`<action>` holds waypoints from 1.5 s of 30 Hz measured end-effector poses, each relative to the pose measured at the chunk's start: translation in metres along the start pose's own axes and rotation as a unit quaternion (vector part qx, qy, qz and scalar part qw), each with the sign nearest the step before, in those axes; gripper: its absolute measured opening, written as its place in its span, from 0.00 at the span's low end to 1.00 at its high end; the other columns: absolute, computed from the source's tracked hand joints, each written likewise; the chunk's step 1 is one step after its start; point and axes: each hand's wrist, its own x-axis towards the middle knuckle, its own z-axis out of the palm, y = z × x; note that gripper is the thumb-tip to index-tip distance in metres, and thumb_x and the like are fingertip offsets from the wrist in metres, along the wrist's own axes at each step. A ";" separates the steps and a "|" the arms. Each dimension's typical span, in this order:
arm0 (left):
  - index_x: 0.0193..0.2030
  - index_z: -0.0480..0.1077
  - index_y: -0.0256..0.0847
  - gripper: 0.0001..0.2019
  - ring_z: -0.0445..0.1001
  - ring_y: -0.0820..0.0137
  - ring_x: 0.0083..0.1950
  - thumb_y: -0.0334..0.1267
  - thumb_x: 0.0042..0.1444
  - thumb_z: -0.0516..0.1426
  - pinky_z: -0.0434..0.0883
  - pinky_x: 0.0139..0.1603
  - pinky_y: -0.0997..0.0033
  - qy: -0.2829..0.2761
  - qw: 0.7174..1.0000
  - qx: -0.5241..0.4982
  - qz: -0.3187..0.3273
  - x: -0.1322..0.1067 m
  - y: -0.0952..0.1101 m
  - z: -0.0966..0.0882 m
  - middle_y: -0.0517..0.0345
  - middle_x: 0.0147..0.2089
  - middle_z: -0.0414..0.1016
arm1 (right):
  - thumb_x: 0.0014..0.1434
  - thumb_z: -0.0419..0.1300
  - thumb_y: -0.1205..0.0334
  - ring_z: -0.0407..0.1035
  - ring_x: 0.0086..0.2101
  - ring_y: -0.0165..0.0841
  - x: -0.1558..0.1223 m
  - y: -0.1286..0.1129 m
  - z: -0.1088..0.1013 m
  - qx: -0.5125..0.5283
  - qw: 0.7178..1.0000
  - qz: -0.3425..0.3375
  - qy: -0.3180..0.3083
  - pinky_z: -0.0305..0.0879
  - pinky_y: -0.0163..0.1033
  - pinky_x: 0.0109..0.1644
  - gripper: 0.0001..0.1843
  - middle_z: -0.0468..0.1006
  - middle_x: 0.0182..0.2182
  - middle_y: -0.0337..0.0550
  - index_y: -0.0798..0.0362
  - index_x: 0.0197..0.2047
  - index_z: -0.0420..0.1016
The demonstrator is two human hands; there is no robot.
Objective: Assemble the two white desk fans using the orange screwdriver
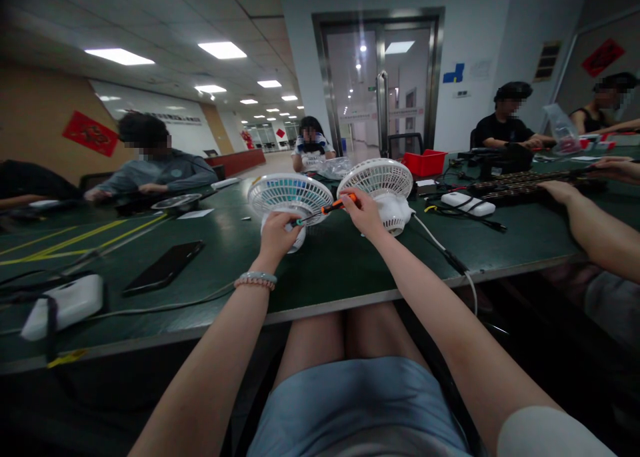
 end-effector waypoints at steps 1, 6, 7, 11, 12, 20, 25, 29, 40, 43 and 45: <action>0.37 0.73 0.41 0.09 0.69 0.63 0.45 0.32 0.47 0.57 0.68 0.49 0.63 0.000 1.000 0.001 0.001 0.000 0.000 0.000 0.55 0.37 0.76 | 0.57 0.54 0.45 0.61 0.24 0.27 0.000 0.000 0.000 0.002 1.000 0.001 -0.002 0.58 0.34 0.28 0.18 0.68 0.25 0.36 0.51 0.41 0.70; 0.37 0.73 0.41 0.08 0.69 0.64 0.44 0.33 0.47 0.57 0.67 0.49 0.64 0.003 1.000 -0.002 0.007 0.000 -0.002 0.002 0.56 0.36 0.76 | 0.58 0.52 0.49 0.57 0.20 0.24 -0.001 0.002 0.003 0.019 0.999 0.018 -0.018 0.55 0.31 0.26 0.14 0.62 0.20 0.31 0.51 0.38 0.66; 0.37 0.73 0.40 0.08 0.69 0.64 0.44 0.33 0.48 0.57 0.67 0.49 0.64 0.003 1.000 -0.002 0.006 0.000 -0.001 0.002 0.56 0.37 0.76 | 0.59 0.51 0.51 0.57 0.20 0.25 -0.001 0.002 0.003 0.035 0.999 0.024 -0.026 0.55 0.31 0.26 0.12 0.61 0.19 0.31 0.51 0.38 0.65; 0.36 0.73 0.40 0.08 0.69 0.63 0.44 0.33 0.48 0.57 0.67 0.48 0.64 0.004 1.000 0.000 0.006 0.000 0.000 0.001 0.55 0.36 0.76 | 0.58 0.48 0.58 0.58 0.20 0.26 -0.002 0.003 0.002 0.109 0.992 0.041 -0.049 0.56 0.32 0.25 0.09 0.62 0.19 0.31 0.52 0.39 0.63; 0.36 0.73 0.40 0.08 0.69 0.63 0.44 0.33 0.48 0.57 0.67 0.48 0.64 0.005 1.000 0.001 0.008 0.000 0.000 0.001 0.55 0.36 0.76 | 0.58 0.48 0.58 0.58 0.20 0.26 -0.002 0.003 0.002 0.116 0.991 0.041 -0.048 0.56 0.32 0.25 0.09 0.62 0.19 0.32 0.52 0.38 0.63; 0.37 0.73 0.40 0.09 0.69 0.64 0.43 0.34 0.47 0.58 0.68 0.47 0.64 0.008 1.000 0.006 0.018 0.000 -0.003 0.003 0.55 0.35 0.75 | 0.61 0.47 0.48 0.61 0.22 0.27 -0.004 -0.003 -0.001 -0.019 0.998 0.046 -0.027 0.58 0.33 0.30 0.17 0.64 0.19 0.33 0.53 0.37 0.66; 0.39 0.73 0.41 0.11 0.69 0.64 0.43 0.33 0.47 0.58 0.68 0.47 0.64 0.014 1.000 -0.002 0.015 0.000 -0.002 0.003 0.56 0.35 0.75 | 0.60 0.48 0.47 0.64 0.28 0.30 -0.003 -0.008 -0.003 -0.092 0.995 0.023 -0.007 0.60 0.35 0.34 0.19 0.69 0.25 0.38 0.54 0.38 0.69; 0.39 0.74 0.42 0.10 0.68 0.64 0.43 0.32 0.47 0.58 0.68 0.47 0.64 0.015 1.000 -0.010 0.024 0.000 -0.003 0.003 0.57 0.35 0.76 | 0.58 0.51 0.48 0.64 0.27 0.29 -0.002 -0.007 -0.002 -0.101 0.994 0.037 -0.013 0.61 0.36 0.34 0.17 0.69 0.25 0.37 0.53 0.40 0.67; 0.36 0.75 0.42 0.08 0.69 0.64 0.44 0.32 0.48 0.57 0.67 0.49 0.63 0.018 0.999 -0.010 0.042 0.000 -0.005 0.005 0.58 0.36 0.77 | 0.53 0.56 0.52 0.63 0.30 0.30 -0.004 -0.007 -0.002 -0.126 0.992 -0.003 -0.009 0.59 0.35 0.35 0.12 0.69 0.28 0.38 0.53 0.33 0.65; 0.35 0.75 0.42 0.08 0.69 0.64 0.43 0.33 0.48 0.56 0.66 0.49 0.63 0.013 0.999 -0.006 0.043 0.000 -0.005 0.005 0.58 0.35 0.77 | 0.53 0.55 0.51 0.64 0.28 0.30 -0.003 -0.007 -0.002 -0.141 0.990 0.014 -0.004 0.58 0.35 0.34 0.13 0.69 0.24 0.36 0.53 0.30 0.64; 0.35 0.75 0.42 0.07 0.69 0.64 0.43 0.33 0.49 0.56 0.66 0.49 0.63 0.013 0.999 -0.005 0.041 0.000 -0.005 0.005 0.58 0.35 0.77 | 0.54 0.55 0.51 0.63 0.25 0.29 -0.002 -0.007 -0.004 -0.144 0.989 0.035 -0.017 0.58 0.34 0.31 0.13 0.68 0.20 0.35 0.52 0.28 0.64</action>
